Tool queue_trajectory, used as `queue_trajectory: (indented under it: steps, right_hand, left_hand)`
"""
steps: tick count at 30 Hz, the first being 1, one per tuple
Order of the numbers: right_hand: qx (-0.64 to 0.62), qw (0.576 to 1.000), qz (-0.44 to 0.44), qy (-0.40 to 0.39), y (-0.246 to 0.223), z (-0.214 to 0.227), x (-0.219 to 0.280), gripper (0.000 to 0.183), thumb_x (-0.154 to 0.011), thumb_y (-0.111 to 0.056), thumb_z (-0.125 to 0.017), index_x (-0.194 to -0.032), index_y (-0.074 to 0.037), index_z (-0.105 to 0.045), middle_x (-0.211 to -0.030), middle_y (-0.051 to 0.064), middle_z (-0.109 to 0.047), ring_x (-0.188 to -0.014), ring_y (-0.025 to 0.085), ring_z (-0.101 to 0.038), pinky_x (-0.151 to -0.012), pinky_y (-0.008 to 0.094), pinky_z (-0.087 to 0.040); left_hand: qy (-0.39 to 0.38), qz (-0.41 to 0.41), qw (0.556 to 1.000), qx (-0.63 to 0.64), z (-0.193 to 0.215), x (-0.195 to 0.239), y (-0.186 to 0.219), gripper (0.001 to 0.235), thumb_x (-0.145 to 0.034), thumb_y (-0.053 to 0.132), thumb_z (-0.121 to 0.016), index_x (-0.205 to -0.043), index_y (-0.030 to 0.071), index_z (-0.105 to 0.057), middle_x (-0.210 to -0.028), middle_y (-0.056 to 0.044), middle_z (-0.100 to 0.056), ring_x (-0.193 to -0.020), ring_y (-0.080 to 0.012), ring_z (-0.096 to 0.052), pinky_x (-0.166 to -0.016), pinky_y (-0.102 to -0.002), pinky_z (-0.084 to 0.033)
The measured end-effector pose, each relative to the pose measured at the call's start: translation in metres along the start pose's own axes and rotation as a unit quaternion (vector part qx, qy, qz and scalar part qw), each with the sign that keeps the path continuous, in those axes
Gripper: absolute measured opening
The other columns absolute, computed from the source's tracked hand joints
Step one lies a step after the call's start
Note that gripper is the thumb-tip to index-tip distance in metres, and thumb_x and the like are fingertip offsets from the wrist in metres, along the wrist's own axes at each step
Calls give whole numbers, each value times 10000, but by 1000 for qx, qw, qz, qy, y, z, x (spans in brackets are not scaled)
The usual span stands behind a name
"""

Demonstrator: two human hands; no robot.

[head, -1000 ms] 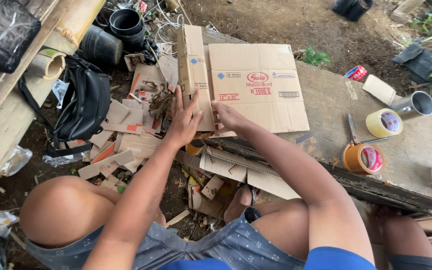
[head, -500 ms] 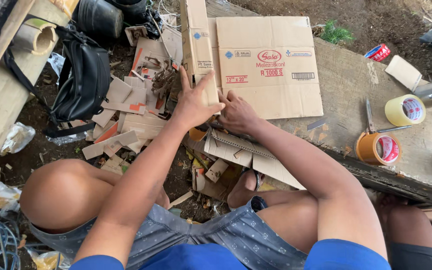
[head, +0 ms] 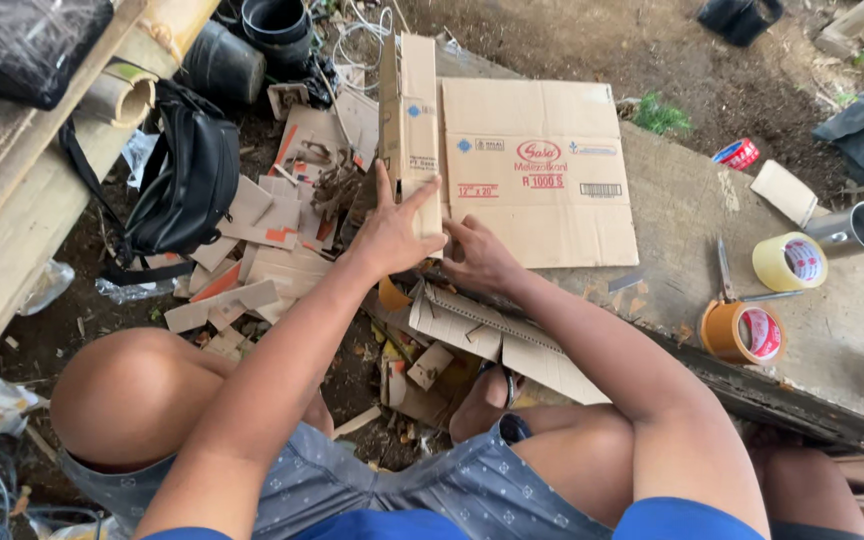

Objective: The person folds a flat cardboard sheet around a cylindrical object, cuts along the edges with a knife, and secures the seam with brown tape. The finished piece is a taped cardboard cylinder.

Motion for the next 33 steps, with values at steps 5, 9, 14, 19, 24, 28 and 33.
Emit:
queue_trajectory:
  steps: [5,9,14,19,24,28,33]
  right_hand:
    - [50,999,19,-2,-6,-9,1,615,-905,-350,-650,-1410,-29,-509,-1126,236,-520,-1049,387,-596,-971,469,-511]
    - [49,998,-29,-13,-7,6,10,592,-912,-370,-644,-1424,-95,-528,-1178,234,-527,-1086,393,-600,-998,474,-515]
    - [192,979,-58,45,-42,37,15,574,-849,-301,-665,-1410,-224,-570,-1471,285,-375,-1286,505,-450,-925,598,-455]
    - [161,983,-48,79,-54,111,35,476,-788,-155,-643,-1248,-41,-592,-1490,322,-374,-1232,462,-514,-1010,483,-497]
    - [147,947,-74,276,20,278,129,281,-822,19,-677,-1099,-22,-685,-1097,233,-691,-1033,363,-686,-854,415,-561]
    - [250,847,-306,354,128,362,223,338,-829,54,-626,-1104,-119,-720,-1159,190,-705,-1090,377,-668,-922,466,-515]
    - [259,810,-367,378,252,362,260,299,-840,-8,-651,-1108,-137,-675,-1219,142,-642,-1106,337,-650,-920,466,-505]
  left_hand:
    - [-57,18,985,-165,10,6,18,908,-844,555,-715,-1596,384,-237,-1694,-101,169,-1511,-575,-54,-1040,-514,-519]
    - [-35,-22,981,-191,10,8,28,758,-997,626,-456,-1626,293,-195,-1716,-106,82,-1519,-560,-15,-956,-559,-559]
    - [36,-74,968,-237,8,2,19,763,-1047,590,-379,-1678,263,-101,-1689,-137,36,-1317,-641,-379,-905,-558,-566]
    - [-1,-33,971,-239,-2,-4,14,824,-998,562,-435,-1662,312,-16,-1732,-136,39,-1053,-508,-679,-831,-526,-612]
    - [-7,-37,966,-256,-1,-6,9,864,-978,600,-433,-1685,320,-22,-1729,-170,20,-1029,-516,-690,-850,-519,-605]
    - [12,-60,961,-271,4,-11,10,886,-964,618,-435,-1690,304,-36,-1718,-189,10,-1014,-508,-693,-845,-512,-600]
    - [-54,13,958,-280,-2,-10,8,842,-1000,616,-335,-1713,309,-8,-1768,-178,61,-988,-473,-737,-707,-457,-666]
Point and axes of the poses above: each hand's wrist, its own x-axis away from the middle knuckle, its own z-axis out of the back of the hand, y = z × x, the point moved 6 cm from there along -x, towards the middle knuckle
